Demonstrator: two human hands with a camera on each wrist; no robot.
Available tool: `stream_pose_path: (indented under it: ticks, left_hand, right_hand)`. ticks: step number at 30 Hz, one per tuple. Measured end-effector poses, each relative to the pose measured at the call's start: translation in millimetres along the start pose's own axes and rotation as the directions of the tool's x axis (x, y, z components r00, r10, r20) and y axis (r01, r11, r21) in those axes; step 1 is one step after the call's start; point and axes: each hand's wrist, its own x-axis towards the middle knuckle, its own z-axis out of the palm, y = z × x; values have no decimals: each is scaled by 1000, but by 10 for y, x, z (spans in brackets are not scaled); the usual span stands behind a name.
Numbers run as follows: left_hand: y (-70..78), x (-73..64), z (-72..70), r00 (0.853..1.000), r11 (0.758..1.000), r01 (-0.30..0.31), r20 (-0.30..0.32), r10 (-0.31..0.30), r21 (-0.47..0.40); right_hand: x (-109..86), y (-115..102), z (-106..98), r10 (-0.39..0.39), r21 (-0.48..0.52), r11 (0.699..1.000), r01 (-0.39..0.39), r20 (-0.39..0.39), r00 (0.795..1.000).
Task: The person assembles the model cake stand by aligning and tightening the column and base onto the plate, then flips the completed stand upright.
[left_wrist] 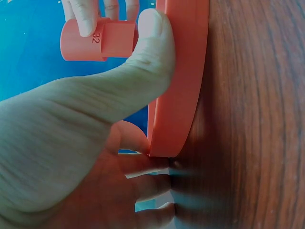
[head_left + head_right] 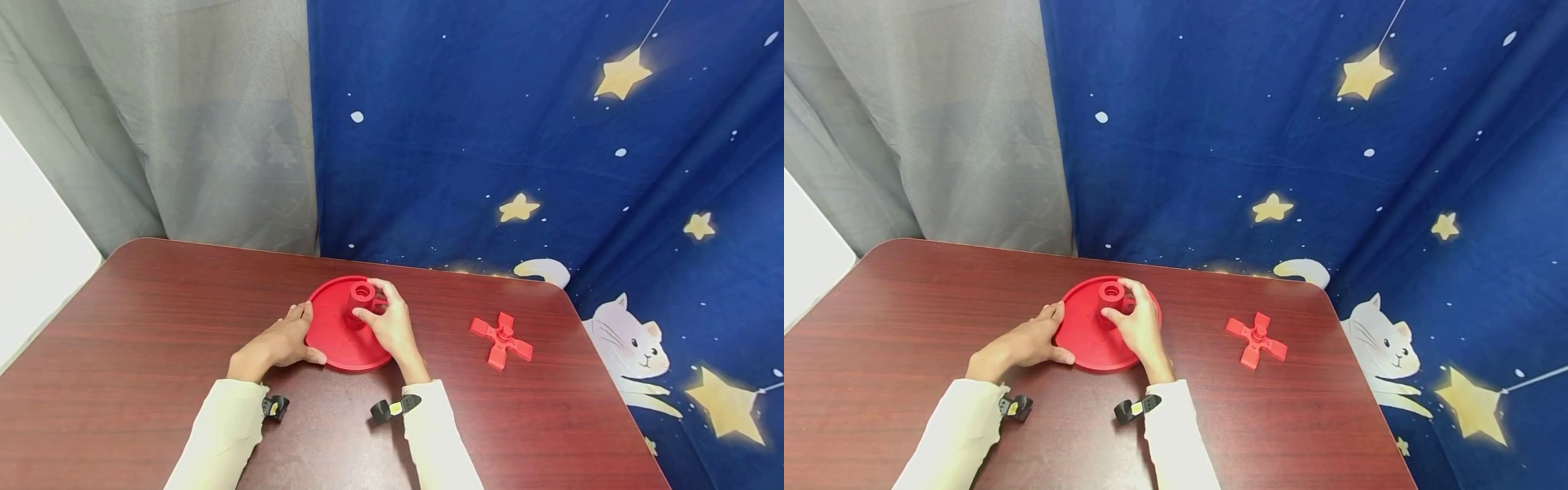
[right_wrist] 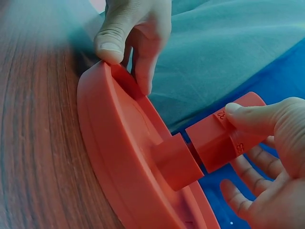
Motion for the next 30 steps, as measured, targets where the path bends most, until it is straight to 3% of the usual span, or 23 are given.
stream_pose_path:
  ticks: [6,15,30]
  left_hand:
    - [-4,-2,3,1000,1000,-2,5,2,0]
    - [2,-5,0,1000,1000,6,14,-6,-2]
    - [10,2,-5,1000,1000,11,13,-11,-1]
  right_hand:
    - [-14,-6,-16,16,-18,1000,-15,33,999]
    - [9,39,-53,-47,82,996,37,133,990]
    - [22,42,-37,-51,94,995,41,108,993]
